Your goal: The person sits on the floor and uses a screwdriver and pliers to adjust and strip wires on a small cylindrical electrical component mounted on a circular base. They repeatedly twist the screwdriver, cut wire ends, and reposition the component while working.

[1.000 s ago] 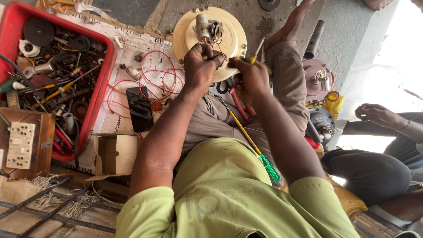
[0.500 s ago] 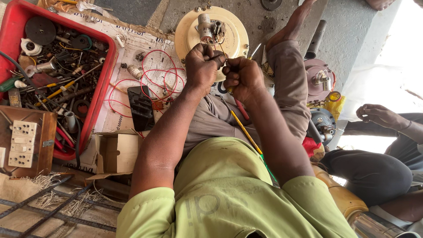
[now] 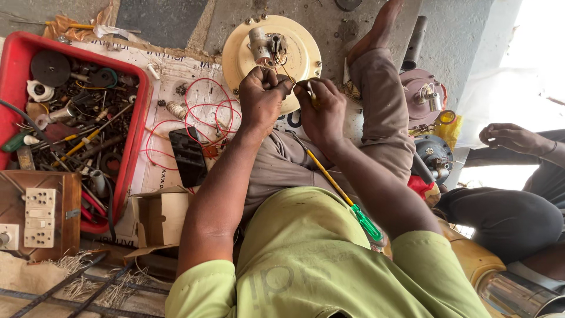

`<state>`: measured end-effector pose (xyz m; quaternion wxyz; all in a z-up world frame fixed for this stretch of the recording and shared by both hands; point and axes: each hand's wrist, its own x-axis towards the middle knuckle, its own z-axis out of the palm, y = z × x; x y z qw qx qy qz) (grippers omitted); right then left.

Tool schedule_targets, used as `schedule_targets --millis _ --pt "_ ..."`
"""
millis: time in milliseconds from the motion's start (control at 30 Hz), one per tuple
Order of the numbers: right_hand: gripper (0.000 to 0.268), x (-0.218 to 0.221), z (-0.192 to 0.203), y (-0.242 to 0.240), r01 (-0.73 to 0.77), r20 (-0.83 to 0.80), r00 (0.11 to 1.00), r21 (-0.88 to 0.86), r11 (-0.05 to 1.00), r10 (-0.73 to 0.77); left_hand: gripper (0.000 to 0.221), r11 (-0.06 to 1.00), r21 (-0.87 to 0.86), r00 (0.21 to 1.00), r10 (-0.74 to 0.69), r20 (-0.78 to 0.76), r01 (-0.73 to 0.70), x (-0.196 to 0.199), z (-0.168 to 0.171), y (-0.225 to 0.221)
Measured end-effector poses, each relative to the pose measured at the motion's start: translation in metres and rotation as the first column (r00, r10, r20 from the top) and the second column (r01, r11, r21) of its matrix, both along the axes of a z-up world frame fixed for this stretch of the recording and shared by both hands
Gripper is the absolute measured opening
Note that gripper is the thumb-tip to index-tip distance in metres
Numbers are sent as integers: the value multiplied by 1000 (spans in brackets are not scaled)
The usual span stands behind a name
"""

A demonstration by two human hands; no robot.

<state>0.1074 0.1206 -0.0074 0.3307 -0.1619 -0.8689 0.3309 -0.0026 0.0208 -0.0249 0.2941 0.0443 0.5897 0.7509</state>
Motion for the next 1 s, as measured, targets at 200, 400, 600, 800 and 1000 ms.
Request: schedule_targets --millis 200,400,600,800,1000 --pt "17 -11 -5 21 156 141 986 -969 -190 90 33 991 101 995 77 56 -82 2 -5 1" --pt "41 9 23 15 30 232 960 -647 762 160 29 999 11 997 -29 -75 30 3 4 -2" --pt "7 -7 33 23 -130 128 981 -123 984 145 21 971 -206 801 -221 -557 124 -6 24 -7" --pt "11 -12 19 41 -138 216 959 -202 970 181 39 809 -564 399 -577 -713 162 -17 21 -6" --pt "17 -33 17 33 247 406 910 -683 687 77 21 927 -368 598 -259 -759 -66 -1 16 -6"
